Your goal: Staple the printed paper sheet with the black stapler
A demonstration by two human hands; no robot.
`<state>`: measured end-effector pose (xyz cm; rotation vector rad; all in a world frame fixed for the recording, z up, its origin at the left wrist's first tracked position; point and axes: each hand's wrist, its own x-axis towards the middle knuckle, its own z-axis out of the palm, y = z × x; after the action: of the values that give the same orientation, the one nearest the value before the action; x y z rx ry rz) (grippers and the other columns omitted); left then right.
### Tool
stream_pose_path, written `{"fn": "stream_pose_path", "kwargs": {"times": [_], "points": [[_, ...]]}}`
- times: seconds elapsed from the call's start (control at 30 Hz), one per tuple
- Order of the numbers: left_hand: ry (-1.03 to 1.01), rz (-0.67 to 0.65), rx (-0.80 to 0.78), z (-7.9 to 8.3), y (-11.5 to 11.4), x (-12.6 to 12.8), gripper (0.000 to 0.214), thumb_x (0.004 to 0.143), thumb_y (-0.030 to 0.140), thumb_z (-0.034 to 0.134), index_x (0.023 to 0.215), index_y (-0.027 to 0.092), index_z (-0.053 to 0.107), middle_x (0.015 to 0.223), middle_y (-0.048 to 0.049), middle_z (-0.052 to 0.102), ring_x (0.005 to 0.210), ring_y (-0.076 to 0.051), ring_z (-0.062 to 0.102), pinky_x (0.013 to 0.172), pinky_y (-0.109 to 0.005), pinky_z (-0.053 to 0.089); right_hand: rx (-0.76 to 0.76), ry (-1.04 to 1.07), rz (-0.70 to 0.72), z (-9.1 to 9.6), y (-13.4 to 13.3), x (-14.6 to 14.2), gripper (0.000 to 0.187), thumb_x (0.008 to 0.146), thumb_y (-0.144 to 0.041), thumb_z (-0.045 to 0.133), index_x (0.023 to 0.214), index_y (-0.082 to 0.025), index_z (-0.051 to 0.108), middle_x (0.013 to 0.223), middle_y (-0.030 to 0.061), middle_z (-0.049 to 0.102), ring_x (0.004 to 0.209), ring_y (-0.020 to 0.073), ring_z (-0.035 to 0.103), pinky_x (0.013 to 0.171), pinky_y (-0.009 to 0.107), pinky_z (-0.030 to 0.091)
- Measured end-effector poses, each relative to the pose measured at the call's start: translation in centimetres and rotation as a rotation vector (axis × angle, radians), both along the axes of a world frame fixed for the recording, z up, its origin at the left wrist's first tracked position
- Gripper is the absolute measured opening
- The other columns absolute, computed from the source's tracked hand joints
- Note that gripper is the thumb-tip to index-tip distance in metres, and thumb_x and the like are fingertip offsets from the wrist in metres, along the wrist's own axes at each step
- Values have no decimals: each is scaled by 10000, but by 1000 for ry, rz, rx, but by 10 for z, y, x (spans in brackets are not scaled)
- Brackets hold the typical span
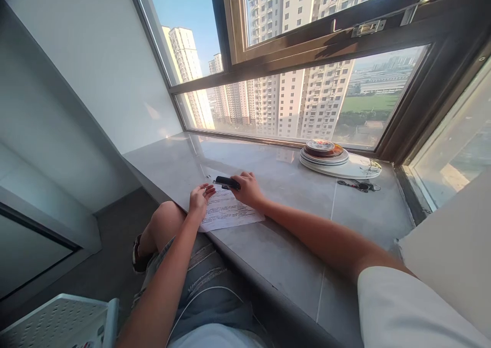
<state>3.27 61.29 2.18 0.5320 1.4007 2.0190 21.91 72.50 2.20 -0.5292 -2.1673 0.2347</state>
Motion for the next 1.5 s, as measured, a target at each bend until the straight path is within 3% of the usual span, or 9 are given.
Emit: {"fn": "stream_pose_path", "kwargs": {"times": [0.13, 0.23, 0.37, 0.5, 0.73, 0.9, 1.1, 1.27, 1.5], "points": [[15, -42, 45, 1, -4, -1, 207, 963, 24, 539, 1103, 153, 621, 1108, -146, 779, 1016, -186, 806, 1083, -398, 586, -346, -21, 32, 5, 10, 2, 275, 808, -314, 854, 1059, -207, 825, 918, 47, 815, 824, 246, 722, 781, 344, 503], [90, -61, 108, 4, -8, 2, 275, 939, 33, 629, 1170, 183, 613, 1167, -135, 802, 1151, -201, 791, 1158, -406, 540, -405, -52, 101, 5, 15, 2, 235, 809, -330, 853, 1007, -211, 810, 901, 28, 808, 820, 238, 725, 756, 324, 495], [172, -107, 152, 13, -14, 7, 238, 947, 88, 679, 1159, 177, 617, 1145, -146, 817, 1139, -222, 797, 1179, -440, 527, -309, -30, 108, 2, 12, 0, 272, 943, -466, 760, 1048, -216, 784, 987, 74, 796, 940, 266, 694, 849, 372, 516], [258, -201, 98, 25, -21, 17, 243, 934, 154, 734, 1155, 192, 639, 1265, -145, 776, 1123, -242, 800, 1131, -446, 557, -48, 90, 91, 2, 5, 1, 364, 1060, -509, 613, 1264, -226, 717, 1213, 129, 758, 1108, 305, 616, 1007, 462, 477], [514, -397, 157, 54, -41, 36, 324, 899, 182, 801, 1193, 245, 681, 1473, -113, 653, 1218, -246, 736, 1014, -346, 608, 331, 92, 262, 4, -9, 2, 362, 1105, -470, 572, 1368, -259, 703, 1269, 131, 737, 1123, 277, 631, 1020, 464, 437], [501, -515, 151, 68, -50, 47, 344, 889, 165, 818, 1208, 234, 707, 1437, -141, 681, 1350, -296, 653, 992, -339, 606, 380, 57, 317, 5, -10, -1, 316, 1122, -374, 528, 1342, -280, 734, 1224, 121, 749, 1074, 267, 632, 976, 458, 458], [502, -544, 165, 69, -49, 51, 342, 860, 187, 851, 1169, 249, 718, 1391, -120, 703, 1430, -298, 600, 1066, -353, 582, 367, 69, 336, 1, -9, -1, 312, 1125, -358, 510, 1303, -280, 754, 1171, 123, 750, 1049, 266, 644, 961, 453, 484], [399, -576, 191, 67, -51, 46, 387, 860, 238, 855, 1212, 246, 692, 1414, -119, 692, 1301, -285, 682, 1046, -388, 603, 278, 156, 346, 5, -13, -2, 324, 1133, -400, 495, 1242, -268, 770, 1127, 123, 731, 1043, 263, 646, 962, 459, 514], [427, -385, 98, 62, -45, 36, 458, 725, 296, 934, 1104, 233, 685, 1300, -89, 725, 903, -201, 763, 866, -346, 615, 257, 183, 329, 6, -12, 0, 286, 1119, -408, 550, 1214, -266, 779, 1075, 108, 714, 1005, 249, 636, 948, 441, 524]]}}
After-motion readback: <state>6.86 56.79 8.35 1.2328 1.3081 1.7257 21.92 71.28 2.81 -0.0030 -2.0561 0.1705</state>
